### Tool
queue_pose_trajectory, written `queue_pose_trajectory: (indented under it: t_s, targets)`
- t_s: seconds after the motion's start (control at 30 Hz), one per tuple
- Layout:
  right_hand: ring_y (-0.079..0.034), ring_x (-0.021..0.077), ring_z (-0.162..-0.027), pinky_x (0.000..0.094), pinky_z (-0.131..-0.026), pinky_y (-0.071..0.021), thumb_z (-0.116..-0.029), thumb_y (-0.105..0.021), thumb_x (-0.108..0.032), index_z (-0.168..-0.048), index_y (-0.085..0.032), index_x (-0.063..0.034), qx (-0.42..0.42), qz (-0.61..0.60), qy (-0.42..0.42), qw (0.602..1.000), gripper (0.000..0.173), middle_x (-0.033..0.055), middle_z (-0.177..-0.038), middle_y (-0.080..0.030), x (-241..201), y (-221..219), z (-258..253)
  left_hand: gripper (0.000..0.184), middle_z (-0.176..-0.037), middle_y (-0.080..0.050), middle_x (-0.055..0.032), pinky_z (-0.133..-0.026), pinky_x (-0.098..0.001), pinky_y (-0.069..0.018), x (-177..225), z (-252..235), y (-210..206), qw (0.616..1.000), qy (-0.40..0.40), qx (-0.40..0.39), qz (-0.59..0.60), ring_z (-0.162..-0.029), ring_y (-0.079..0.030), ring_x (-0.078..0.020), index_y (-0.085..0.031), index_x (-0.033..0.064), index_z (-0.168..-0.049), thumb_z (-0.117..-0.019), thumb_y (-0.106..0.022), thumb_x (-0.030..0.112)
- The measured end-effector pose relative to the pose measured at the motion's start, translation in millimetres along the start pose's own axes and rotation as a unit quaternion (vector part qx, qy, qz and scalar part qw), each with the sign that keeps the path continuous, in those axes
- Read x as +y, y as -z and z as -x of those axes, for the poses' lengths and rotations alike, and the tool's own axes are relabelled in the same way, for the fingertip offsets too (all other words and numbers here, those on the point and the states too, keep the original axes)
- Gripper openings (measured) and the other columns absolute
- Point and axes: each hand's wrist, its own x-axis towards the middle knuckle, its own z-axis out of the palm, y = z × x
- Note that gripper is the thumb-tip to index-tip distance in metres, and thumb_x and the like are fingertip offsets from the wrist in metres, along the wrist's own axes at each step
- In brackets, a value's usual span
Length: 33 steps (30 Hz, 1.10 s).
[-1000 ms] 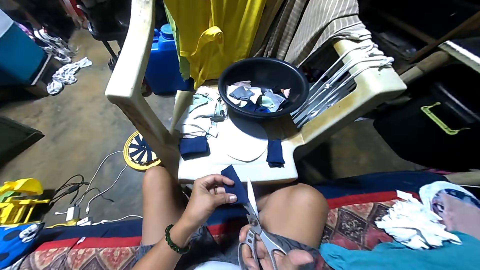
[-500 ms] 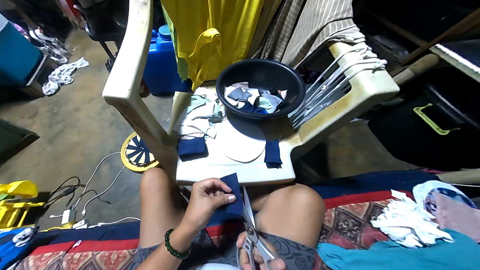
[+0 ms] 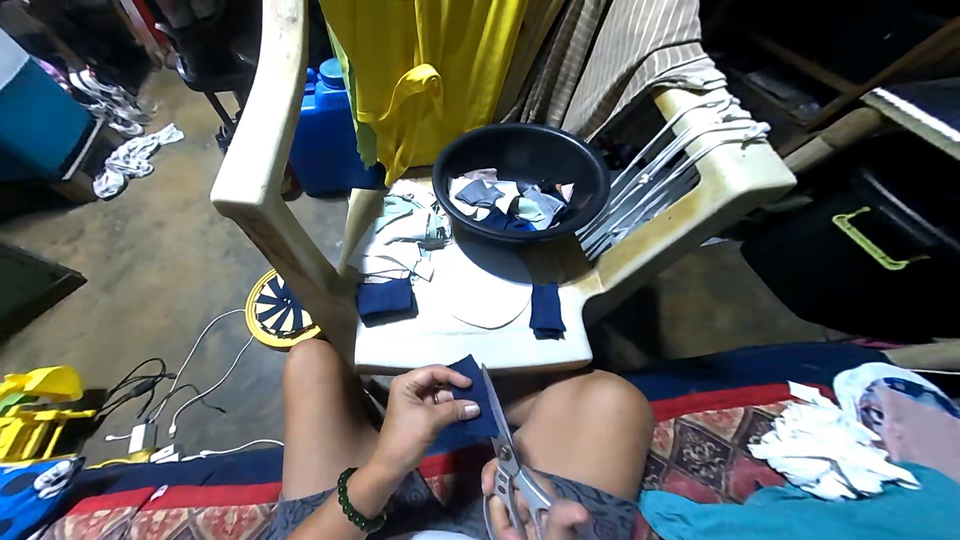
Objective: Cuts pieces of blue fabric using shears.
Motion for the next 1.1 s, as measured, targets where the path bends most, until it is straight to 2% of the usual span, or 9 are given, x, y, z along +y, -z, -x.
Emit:
queue_pose_trajectory:
  t_s: [0.13,0.3,0.4,0.53,0.67,0.8,0.87,1.0,1.1]
  targets:
    - [-0.052,-0.0070,-0.047,0.0118,-0.041,-0.0426,-0.0844,-0.050,-0.080,-0.107,-0.066,-0.0171,0.018,0.031,-0.013,0.999,0.069,-0.0140,-0.065,-0.059,-2,0,3,0.026,-0.087,-0.071,0.0082,-0.062,-0.0122,-0.0505,-2,-2,1,1.000,-0.014,-0.027,-0.007,-0.067,-0.058,0.0056,-0.076,0.0081,-0.092,-0.0731,-0.078,-0.010]
    - [-0.065,0.0011,-0.075,0.0175,-0.066,-0.0539,-0.0815,-0.054,-0.083,-0.128,-0.061,-0.0133,-0.103,-0.019,-0.008,0.994,0.084,-0.0069,-0.090,-0.068,5,17,-2,0.021,-0.090,-0.070,0.0090,-0.065,-0.0105,-0.0502,-1,1,3,0.995,-0.030,-0.084,-0.034,-0.071,-0.058,0.0075,-0.074,0.0090,-0.089,-0.0747,-0.080,-0.006]
    - [-0.066,0.0020,-0.076,0.0195,-0.070,-0.0551,-0.0768,-0.052,-0.087,-0.127,-0.064,-0.0133,-0.088,-0.022,0.009,0.996,0.090,-0.0067,-0.091,-0.070,6,17,-5,0.021,-0.091,-0.071,0.0086,-0.065,-0.0108,-0.0506,-3,6,0,0.995,-0.019,-0.088,-0.036,-0.072,-0.059,0.0074,-0.074,0.0081,-0.089,-0.0745,-0.079,-0.007]
    - [-0.064,0.0004,-0.068,0.0177,-0.063,-0.0537,-0.0721,-0.051,-0.091,-0.121,-0.067,-0.0145,-0.050,-0.033,0.018,0.998,0.092,-0.0078,-0.083,-0.069,2,11,-9,0.023,-0.088,-0.071,0.0099,-0.064,-0.0110,-0.0515,-7,9,-3,0.997,-0.016,-0.066,-0.030,-0.070,-0.059,0.0074,-0.075,0.0096,-0.088,-0.0747,-0.079,-0.008]
    - [-0.061,-0.0023,-0.056,0.0147,-0.050,-0.0498,-0.0701,-0.056,-0.088,-0.113,-0.070,-0.0157,0.009,-0.069,0.004,0.998,0.085,-0.0093,-0.075,-0.068,-2,0,-5,0.024,-0.088,-0.072,0.0098,-0.063,-0.0105,-0.0500,-8,7,-4,0.997,-0.011,-0.064,-0.029,-0.068,-0.058,0.0077,-0.076,0.0094,-0.091,-0.0741,-0.079,-0.008]
    - [-0.047,-0.0089,-0.043,0.0107,-0.038,-0.0370,-0.0761,-0.053,-0.084,-0.096,-0.067,-0.0197,0.097,0.038,0.006,0.995,0.069,-0.0162,-0.059,-0.056,-11,-2,-6,0.024,-0.087,-0.073,0.0077,-0.065,-0.0125,-0.0527,-12,5,-3,0.996,-0.007,-0.079,-0.033,-0.069,-0.061,0.0056,-0.075,0.0076,-0.090,-0.0728,-0.080,-0.008]
    - [-0.047,-0.0089,-0.043,0.0109,-0.038,-0.0379,-0.0820,-0.054,-0.079,-0.099,-0.066,-0.0177,0.103,0.081,0.045,0.990,0.065,-0.0166,-0.059,-0.055,-17,6,-7,0.023,-0.089,-0.072,0.0067,-0.065,-0.0130,-0.0529,-15,-2,-6,0.994,-0.009,-0.091,-0.053,-0.070,-0.061,0.0048,-0.076,0.0058,-0.093,-0.0749,-0.078,-0.008]
    - [-0.054,-0.0049,-0.046,0.0144,-0.041,-0.0471,-0.0878,-0.051,-0.074,-0.111,-0.067,-0.0182,0.143,0.102,0.143,0.974,0.063,-0.0134,-0.064,-0.062,-32,32,-8,0.015,-0.102,-0.072,-0.0069,-0.085,-0.0230,-0.0589,-13,-41,-29,0.973,-0.047,-0.138,-0.179,-0.094,-0.069,-0.0057,-0.070,-0.0051,-0.102,-0.0868,-0.070,-0.004]
    - [-0.052,-0.0015,-0.042,0.0177,-0.039,-0.0461,-0.0847,-0.049,-0.079,-0.107,-0.066,-0.0237,0.230,0.108,0.182,0.950,0.062,-0.0115,-0.060,-0.060,-46,51,-6,0.023,-0.116,-0.068,-0.0178,-0.087,-0.0289,-0.0602,-15,-83,-60,0.951,-0.069,-0.178,-0.244,-0.103,-0.069,-0.0162,-0.069,-0.0078,-0.113,-0.0908,-0.066,-0.005]
